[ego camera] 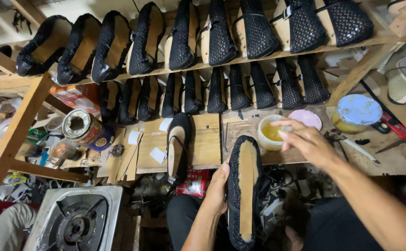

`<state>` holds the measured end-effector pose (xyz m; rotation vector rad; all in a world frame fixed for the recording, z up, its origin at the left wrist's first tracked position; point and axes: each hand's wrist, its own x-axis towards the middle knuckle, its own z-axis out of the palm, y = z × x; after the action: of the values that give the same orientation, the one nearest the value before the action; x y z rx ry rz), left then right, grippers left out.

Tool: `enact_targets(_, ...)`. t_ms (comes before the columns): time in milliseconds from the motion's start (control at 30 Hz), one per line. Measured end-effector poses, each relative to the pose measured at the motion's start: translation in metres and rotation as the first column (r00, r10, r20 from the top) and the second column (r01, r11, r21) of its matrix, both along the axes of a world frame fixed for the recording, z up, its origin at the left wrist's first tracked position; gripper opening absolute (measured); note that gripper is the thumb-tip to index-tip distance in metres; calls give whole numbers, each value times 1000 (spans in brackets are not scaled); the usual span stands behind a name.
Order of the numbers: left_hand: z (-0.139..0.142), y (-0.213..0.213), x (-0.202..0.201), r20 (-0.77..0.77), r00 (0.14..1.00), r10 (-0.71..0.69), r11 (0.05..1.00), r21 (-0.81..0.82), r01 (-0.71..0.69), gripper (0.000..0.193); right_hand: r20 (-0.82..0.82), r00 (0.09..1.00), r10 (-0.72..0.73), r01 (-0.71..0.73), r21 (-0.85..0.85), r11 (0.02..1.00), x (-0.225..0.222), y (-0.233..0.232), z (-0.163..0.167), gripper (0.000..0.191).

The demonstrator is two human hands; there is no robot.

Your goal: The person applies a yellow liquid to the soles of black woven shoes using their fingers. They repeatedly dip fingers into a small container and spread the liquid across the sole, then place the shoe on a wooden shelf. The process is repeated for multiple shoes.

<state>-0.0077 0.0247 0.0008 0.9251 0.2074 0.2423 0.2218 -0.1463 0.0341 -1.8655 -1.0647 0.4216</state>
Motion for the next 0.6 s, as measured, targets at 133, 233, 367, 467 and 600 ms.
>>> enact_targets(133,10,-9,4,42,998,-53,998,37,51,71,152,976,156,-198,327,924,-75,-17,4,49)
enact_targets(233,16,-15,6,77,994,-77,994,78,71,72,482,871,101,-285,326,901,-112,-18,5,53)
enact_targets(367,23,-21,6,88,990,-108,993,62,103,73,545,837,-43,-135,282,950,-113,-5,0,55)
enact_targets(467,29,-23,6,93,989,-114,991,79,106,75,533,843,-79,-98,295,950,-107,-5,-2,49)
enact_targets(600,36,-22,3,153,979,-132,988,101,118,79,699,703,-133,-207,380,902,-115,-12,-1,37)
